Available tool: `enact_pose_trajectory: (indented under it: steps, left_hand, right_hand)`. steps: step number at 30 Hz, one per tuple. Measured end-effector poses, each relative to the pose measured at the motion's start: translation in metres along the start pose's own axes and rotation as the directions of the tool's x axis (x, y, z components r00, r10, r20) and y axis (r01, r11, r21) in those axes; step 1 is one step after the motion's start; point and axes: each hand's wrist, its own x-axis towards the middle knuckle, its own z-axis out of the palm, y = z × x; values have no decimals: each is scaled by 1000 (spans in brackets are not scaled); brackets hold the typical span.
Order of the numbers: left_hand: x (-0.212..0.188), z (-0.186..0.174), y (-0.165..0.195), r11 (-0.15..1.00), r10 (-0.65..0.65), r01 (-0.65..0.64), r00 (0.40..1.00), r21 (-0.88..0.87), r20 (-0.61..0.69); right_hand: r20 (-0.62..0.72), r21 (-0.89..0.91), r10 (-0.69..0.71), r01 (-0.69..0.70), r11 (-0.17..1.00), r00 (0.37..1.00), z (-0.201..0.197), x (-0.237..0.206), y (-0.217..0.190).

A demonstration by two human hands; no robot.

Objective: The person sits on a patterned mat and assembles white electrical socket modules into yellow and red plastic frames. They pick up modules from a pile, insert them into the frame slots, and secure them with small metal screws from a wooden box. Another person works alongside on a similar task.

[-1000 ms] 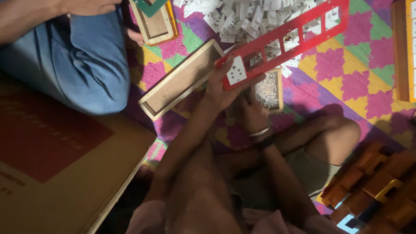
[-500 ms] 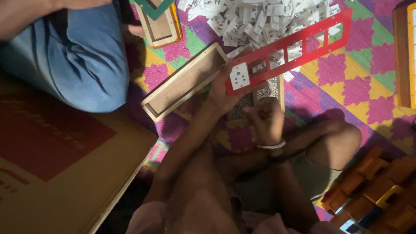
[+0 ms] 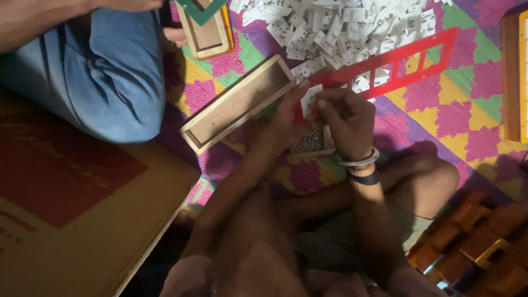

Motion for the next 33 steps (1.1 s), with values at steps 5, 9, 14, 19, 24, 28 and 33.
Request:
enact_pose_trajectory:
  steps: [5,9,14,19,24,28,33]
  left_hand:
    - [2,1,-3,1000,3,-3,1000,-14,-6]
    - [4,1,-1,1000,8,-7,999,-26,31]
    - [5,-4,-7,998,-29,28,1000,48,7]
    - [5,-5,-10,986,-3,5,1000,164,-12]
    - [4,-4,-10,987,3,-6,1000,162,19]
    - [8,-9,-12,996,-30,31,1000,81,-9]
    - [7,-12,-12,999,48,-47,995,-13,87]
  right_hand:
    - [-4,-25,44,-44,999,999,1,6,1]
    - [37,5,85,-85,996,996,-4,12,4]
    - [-23,-105,37,-39,994,999,-4,16,5]
    - [-52,-194,-51,40,980,997,-1,13,-6]
    - [13,-596,-339,279,753,941,1,6,-12]
    - [22,-593,-338,285,753,941,-3,4,1]
    - [-42,386,18,0,923,999,-27,-5,28]
